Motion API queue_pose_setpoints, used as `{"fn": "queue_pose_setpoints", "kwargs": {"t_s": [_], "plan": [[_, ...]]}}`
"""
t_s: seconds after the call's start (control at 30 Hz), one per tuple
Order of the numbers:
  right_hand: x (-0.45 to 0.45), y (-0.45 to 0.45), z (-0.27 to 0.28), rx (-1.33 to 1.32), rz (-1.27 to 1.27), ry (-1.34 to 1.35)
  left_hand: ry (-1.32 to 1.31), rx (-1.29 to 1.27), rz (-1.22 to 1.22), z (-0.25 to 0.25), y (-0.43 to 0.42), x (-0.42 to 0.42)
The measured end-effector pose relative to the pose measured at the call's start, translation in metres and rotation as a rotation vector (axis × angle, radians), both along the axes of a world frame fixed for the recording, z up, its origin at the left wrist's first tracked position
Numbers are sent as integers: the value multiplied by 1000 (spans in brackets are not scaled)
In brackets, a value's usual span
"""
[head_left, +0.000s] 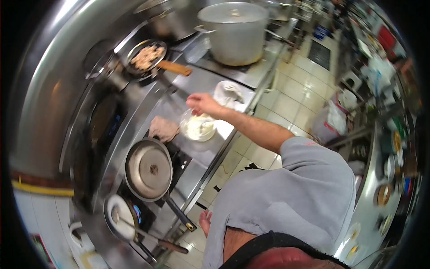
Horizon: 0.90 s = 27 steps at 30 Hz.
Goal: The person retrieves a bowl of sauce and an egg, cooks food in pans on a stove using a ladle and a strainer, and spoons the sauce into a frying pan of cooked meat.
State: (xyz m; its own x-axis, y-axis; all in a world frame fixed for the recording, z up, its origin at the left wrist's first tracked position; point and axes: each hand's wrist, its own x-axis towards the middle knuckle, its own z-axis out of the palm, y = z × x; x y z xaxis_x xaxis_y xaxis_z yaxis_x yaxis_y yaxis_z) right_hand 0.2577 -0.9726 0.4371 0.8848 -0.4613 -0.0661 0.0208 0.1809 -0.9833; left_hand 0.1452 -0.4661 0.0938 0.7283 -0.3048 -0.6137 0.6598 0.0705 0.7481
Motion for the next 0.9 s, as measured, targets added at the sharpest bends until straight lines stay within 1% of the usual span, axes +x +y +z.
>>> {"fn": "queue_pose_setpoints", "kwargs": {"t_s": [0.03,0.07,0.1,0.13,0.17,0.2,0.23,0.27,0.3,0.37,0.4,0.43,0.47,0.5,0.53,0.57,0.6,0.63,0.67,0.7,0.73,0.8,0.9], "plan": [[13,0,6,166,49,11,120,-124,122,45,-12,-1],[23,1,13,289,100,-25,40,-75,143,111,-36,-5],[40,2,17,392,127,-27,-36,-22,161,155,-53,-4],[59,2,16,446,141,-15,45,-5,129,152,-45,8],[85,-4,7,512,167,5,9,-127,137,154,-40,10],[101,-4,11,510,203,8,-31,-248,134,157,-38,11],[115,-3,16,608,144,22,-41,-249,162,172,-44,13],[128,-3,20,708,79,39,9,-355,230,198,-53,12],[141,-3,22,709,102,43,59,-462,297,218,-56,10],[166,-5,25,846,39,25,11,-479,357,231,-51,8],[178,-7,25,880,65,1,-29,-498,397,238,-49,7],[190,-12,24,904,75,-15,-75,-463,386,252,-54,7],[196,-11,27,930,82,-30,-80,-462,401,252,-52,9],[203,-11,31,872,30,-13,-137,-268,272,252,-49,10],[212,-21,26,833,137,6,-189,-74,142,253,-47,11],[219,-24,27,841,100,50,-129,18,193,259,-55,15],[225,-27,27,850,62,93,-131,21,204,258,-58,16],[232,-32,23,851,72,94,-170,107,202,256,-61,17],[238,-36,16,784,95,74,-207,193,199,257,-66,18],[244,-40,9,716,117,54,-212,207,261,259,-71,17],[242,-39,9,717,125,57,-212,209,269,259,-71,17],[236,-36,7,622,106,16,-246,259,273,255,-71,15],[230,-40,-4,648,164,2,-285,280,287,246,-71,14]]}}
